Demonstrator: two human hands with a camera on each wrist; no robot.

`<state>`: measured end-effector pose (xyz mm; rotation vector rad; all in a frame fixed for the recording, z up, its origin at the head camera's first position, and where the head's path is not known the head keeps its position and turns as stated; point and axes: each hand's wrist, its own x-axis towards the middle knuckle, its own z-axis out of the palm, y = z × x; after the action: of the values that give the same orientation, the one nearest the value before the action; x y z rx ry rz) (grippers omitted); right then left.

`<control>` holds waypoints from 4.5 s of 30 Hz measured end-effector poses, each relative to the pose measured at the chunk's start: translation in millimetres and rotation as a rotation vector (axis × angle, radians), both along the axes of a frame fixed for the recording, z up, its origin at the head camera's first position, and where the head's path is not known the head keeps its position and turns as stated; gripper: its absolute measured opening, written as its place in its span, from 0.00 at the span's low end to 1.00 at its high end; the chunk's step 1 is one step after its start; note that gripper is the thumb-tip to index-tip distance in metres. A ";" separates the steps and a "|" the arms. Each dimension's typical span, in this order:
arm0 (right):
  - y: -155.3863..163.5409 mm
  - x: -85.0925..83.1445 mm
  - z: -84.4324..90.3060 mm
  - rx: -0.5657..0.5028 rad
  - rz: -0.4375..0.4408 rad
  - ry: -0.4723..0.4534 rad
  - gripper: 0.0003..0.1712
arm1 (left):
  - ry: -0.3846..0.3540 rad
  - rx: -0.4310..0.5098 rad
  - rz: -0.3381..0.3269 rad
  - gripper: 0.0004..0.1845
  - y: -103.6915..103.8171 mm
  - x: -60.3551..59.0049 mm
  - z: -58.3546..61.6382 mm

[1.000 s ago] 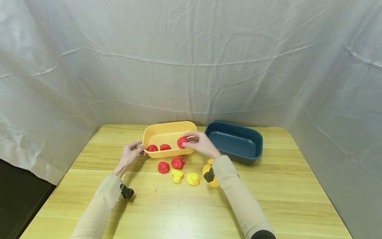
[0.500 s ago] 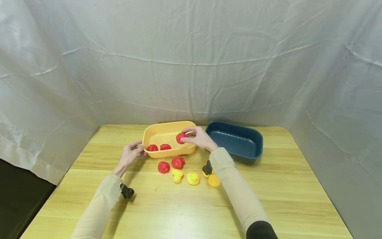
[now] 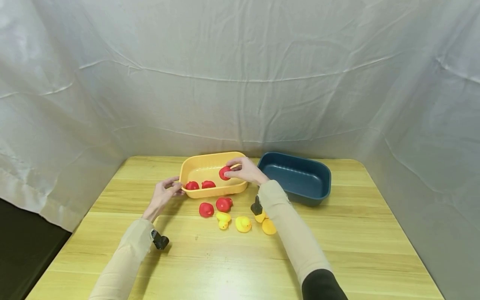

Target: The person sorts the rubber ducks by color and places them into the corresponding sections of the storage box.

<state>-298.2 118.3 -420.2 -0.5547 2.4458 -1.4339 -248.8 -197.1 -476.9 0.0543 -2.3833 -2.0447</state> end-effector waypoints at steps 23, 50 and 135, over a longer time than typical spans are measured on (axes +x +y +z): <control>-5.6 -10.6 -18.8 0.110 -0.001 -0.010 0.26 | 0.009 0.001 -0.001 0.25 1.1 0.7 -1.0; 0.1 -9.8 -21.1 0.061 0.020 0.045 0.26 | 0.002 0.000 -0.001 0.24 2.2 1.0 -0.8; 7.4 68.5 -64.9 -0.040 0.101 0.085 0.27 | -0.002 0.005 -0.001 0.24 3.8 1.0 -1.3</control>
<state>-229.6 125.7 -485.0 -0.7510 2.4202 -1.4494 -247.8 -193.3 -478.2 0.0558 -2.3798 -2.0527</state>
